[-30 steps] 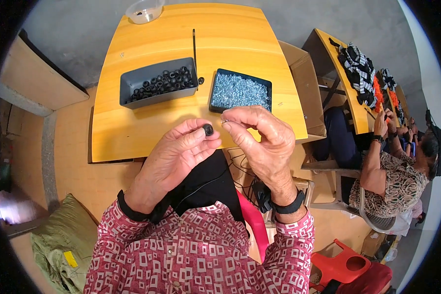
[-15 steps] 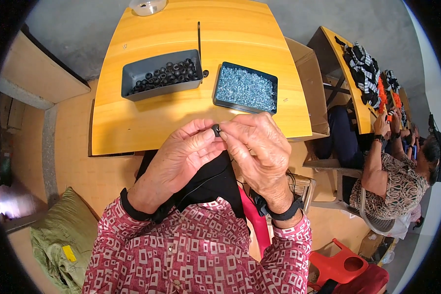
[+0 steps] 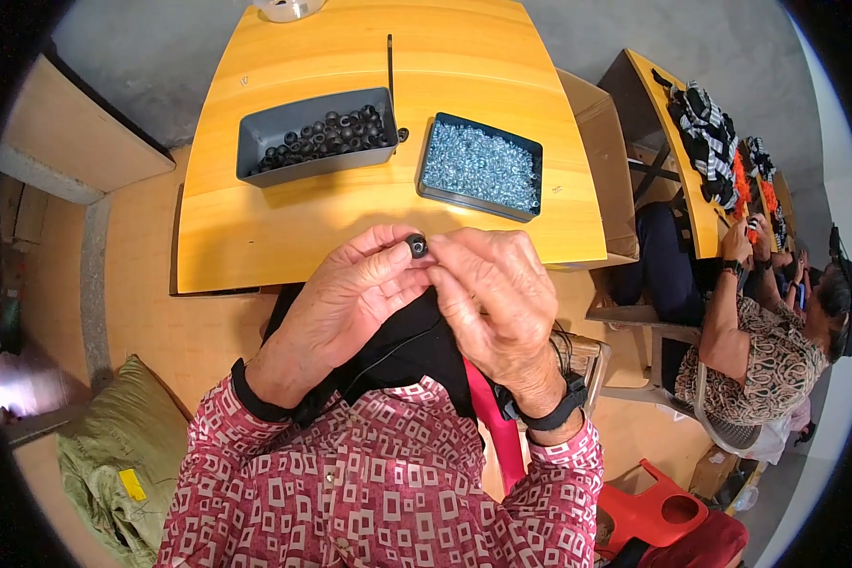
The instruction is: The person assembles small parts by taking black plastic pieces and small metal springs from trays, inserting the springs into the plastic pieces by hand, and placing the assembled parts into a box.
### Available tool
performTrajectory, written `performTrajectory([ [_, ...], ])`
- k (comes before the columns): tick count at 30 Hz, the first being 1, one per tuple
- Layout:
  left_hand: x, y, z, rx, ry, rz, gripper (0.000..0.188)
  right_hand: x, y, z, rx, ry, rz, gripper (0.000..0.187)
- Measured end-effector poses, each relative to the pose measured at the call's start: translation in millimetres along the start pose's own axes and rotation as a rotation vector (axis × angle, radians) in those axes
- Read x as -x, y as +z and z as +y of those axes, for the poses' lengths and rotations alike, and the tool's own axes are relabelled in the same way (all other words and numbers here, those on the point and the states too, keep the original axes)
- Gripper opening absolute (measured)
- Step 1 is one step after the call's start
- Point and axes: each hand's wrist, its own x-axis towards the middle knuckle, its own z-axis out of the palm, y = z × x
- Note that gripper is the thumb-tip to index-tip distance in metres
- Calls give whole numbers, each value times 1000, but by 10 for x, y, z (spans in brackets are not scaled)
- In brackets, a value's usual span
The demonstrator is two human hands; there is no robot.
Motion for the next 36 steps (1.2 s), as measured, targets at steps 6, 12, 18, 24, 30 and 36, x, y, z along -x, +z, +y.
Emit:
performTrajectory([
  [6,23,-62,-43,-41,62,-6,19,42,81,75,137,-213,-60,32],
  [12,67,-120,-15,-119,55,43,19,79,126,49,153,-198,-109,34],
  [18,88,-225,58,-46,12,50,21,-153,79,84,126,-217,-97,33],
  [24,151,-204,170,-48,23,91,17,-833,154,324,117,-150,-183,20],
  [30,159,-312,252,-35,61,92,18,-1276,374,661,55,-24,-359,14],
  [36,183,-296,321,-25,74,105,19,-1387,850,697,107,-240,-552,13],
])
